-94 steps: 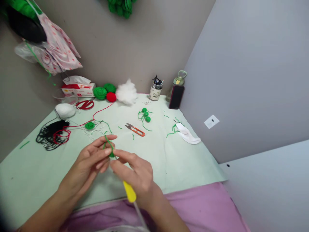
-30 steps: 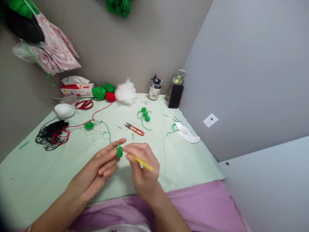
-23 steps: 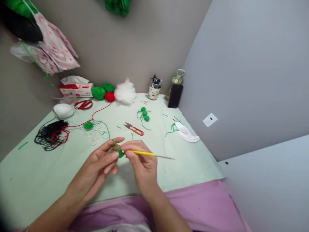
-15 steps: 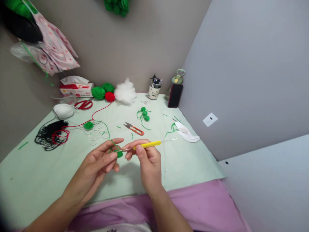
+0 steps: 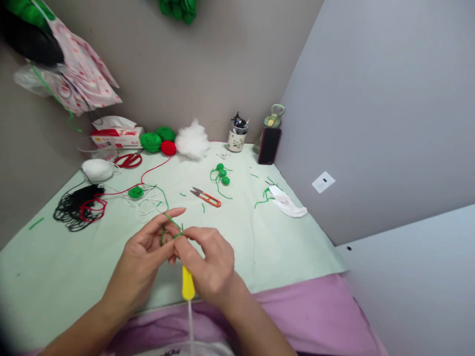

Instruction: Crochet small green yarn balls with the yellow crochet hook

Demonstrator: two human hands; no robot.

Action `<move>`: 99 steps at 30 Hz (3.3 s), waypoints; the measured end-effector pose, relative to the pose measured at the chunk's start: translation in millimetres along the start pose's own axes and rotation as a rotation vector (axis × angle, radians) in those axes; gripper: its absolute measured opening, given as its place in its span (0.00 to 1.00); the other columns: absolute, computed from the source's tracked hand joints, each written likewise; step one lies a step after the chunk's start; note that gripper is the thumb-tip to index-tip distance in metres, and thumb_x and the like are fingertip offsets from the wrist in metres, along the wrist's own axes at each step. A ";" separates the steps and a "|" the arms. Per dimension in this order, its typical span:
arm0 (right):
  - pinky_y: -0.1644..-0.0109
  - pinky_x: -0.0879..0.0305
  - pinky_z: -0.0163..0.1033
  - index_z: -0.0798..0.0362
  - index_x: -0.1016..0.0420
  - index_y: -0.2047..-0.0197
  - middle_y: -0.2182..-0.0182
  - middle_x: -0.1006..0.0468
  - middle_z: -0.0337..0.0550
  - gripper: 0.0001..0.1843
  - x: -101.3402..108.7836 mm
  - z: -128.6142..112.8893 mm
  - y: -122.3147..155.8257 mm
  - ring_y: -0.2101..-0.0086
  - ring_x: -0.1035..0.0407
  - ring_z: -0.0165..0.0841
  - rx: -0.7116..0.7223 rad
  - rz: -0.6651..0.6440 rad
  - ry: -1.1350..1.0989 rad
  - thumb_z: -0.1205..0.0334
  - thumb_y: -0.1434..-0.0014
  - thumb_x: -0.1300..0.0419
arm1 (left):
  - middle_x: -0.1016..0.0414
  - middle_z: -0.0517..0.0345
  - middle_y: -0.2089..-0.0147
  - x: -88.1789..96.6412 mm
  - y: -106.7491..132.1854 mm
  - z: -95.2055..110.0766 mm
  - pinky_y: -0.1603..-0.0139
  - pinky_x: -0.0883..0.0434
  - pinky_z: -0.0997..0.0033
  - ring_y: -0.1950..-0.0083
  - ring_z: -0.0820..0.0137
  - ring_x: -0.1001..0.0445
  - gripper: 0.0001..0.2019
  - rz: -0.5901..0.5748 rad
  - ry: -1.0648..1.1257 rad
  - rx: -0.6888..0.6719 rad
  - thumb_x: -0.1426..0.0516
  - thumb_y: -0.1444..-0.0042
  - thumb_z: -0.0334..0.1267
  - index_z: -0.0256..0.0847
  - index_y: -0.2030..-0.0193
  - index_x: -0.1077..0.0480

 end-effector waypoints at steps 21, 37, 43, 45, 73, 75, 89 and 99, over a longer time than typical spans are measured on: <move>0.56 0.23 0.43 0.44 0.18 0.48 0.56 0.17 0.47 0.18 1.7 13.3 -3.2 0.57 0.22 0.37 -0.225 0.084 -0.215 0.73 0.33 0.42 | 0.39 0.71 0.78 -0.4 -7.7 -7.7 0.77 0.30 0.86 0.81 0.85 0.43 0.17 -0.116 0.302 0.286 0.29 0.45 0.34 0.38 0.49 0.17; 0.62 0.25 0.37 0.49 0.19 0.60 0.64 0.16 0.41 0.12 -8.0 27.7 -0.8 0.70 0.25 0.29 -0.773 0.157 -0.944 0.55 0.28 0.42 | 0.30 0.64 0.61 2.7 -1.9 -0.8 0.73 0.24 0.78 0.78 0.86 0.39 0.16 -0.093 0.098 0.111 0.30 0.45 0.36 0.46 0.48 0.18; 0.58 0.23 0.39 0.48 0.22 0.51 0.60 0.16 0.43 0.13 2.7 10.9 -2.5 0.64 0.21 0.31 -0.444 0.089 -0.507 0.68 0.27 0.48 | 0.31 0.64 0.63 4.3 -0.3 -1.4 0.67 0.21 0.74 0.74 0.81 0.33 0.17 -0.025 -0.018 -0.002 0.31 0.44 0.36 0.47 0.47 0.19; 0.57 0.23 0.40 0.50 0.24 0.46 0.59 0.16 0.47 0.15 2.2 4.0 -1.8 0.60 0.21 0.35 -0.219 0.046 -0.306 0.72 0.29 0.47 | 0.30 0.65 0.64 3.8 1.3 -3.0 0.67 0.22 0.75 0.73 0.80 0.31 0.17 0.003 -0.039 -0.040 0.31 0.44 0.36 0.48 0.47 0.19; 0.63 0.27 0.38 0.45 0.17 0.56 0.65 0.19 0.40 0.12 3.4 25.0 -2.2 0.69 0.26 0.30 -0.597 0.206 -0.652 0.66 0.29 0.43 | 0.36 0.69 0.74 4.5 -9.0 -6.4 0.79 0.33 0.87 0.79 0.86 0.46 0.17 -0.071 0.309 0.260 0.28 0.49 0.32 0.38 0.51 0.17; 0.63 0.28 0.38 0.46 0.16 0.58 0.64 0.19 0.41 0.10 -0.4 26.2 -3.8 0.68 0.26 0.31 -0.657 0.165 -0.776 0.62 0.29 0.41 | 0.31 0.66 0.69 1.6 -6.8 -5.1 0.77 0.29 0.84 0.79 0.86 0.42 0.17 -0.080 0.244 0.189 0.29 0.48 0.32 0.41 0.50 0.17; 0.60 0.24 0.39 0.50 0.21 0.58 0.62 0.16 0.43 0.12 0.6 23.4 -1.4 0.67 0.23 0.31 -0.672 0.133 -0.679 0.60 0.27 0.45 | 0.32 0.65 0.64 5.0 -1.4 -3.8 0.70 0.23 0.76 0.76 0.83 0.37 0.15 -0.057 0.046 0.086 0.31 0.45 0.35 0.45 0.49 0.18; 0.60 0.22 0.41 0.48 0.23 0.43 0.58 0.17 0.50 0.18 -5.4 2.1 -0.3 0.58 0.22 0.38 0.036 0.041 0.069 0.72 0.32 0.43 | 0.31 0.68 0.72 1.4 -1.7 -8.9 0.72 0.29 0.83 0.76 0.82 0.35 0.22 -0.019 0.114 0.071 0.29 0.45 0.36 0.46 0.42 0.22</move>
Point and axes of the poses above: each hand's wrist, its own y-axis away from the middle knuckle, its own x-axis out of the back of the hand, z = x × y, the point moved 3 cm from there along -y, towards the middle knuckle
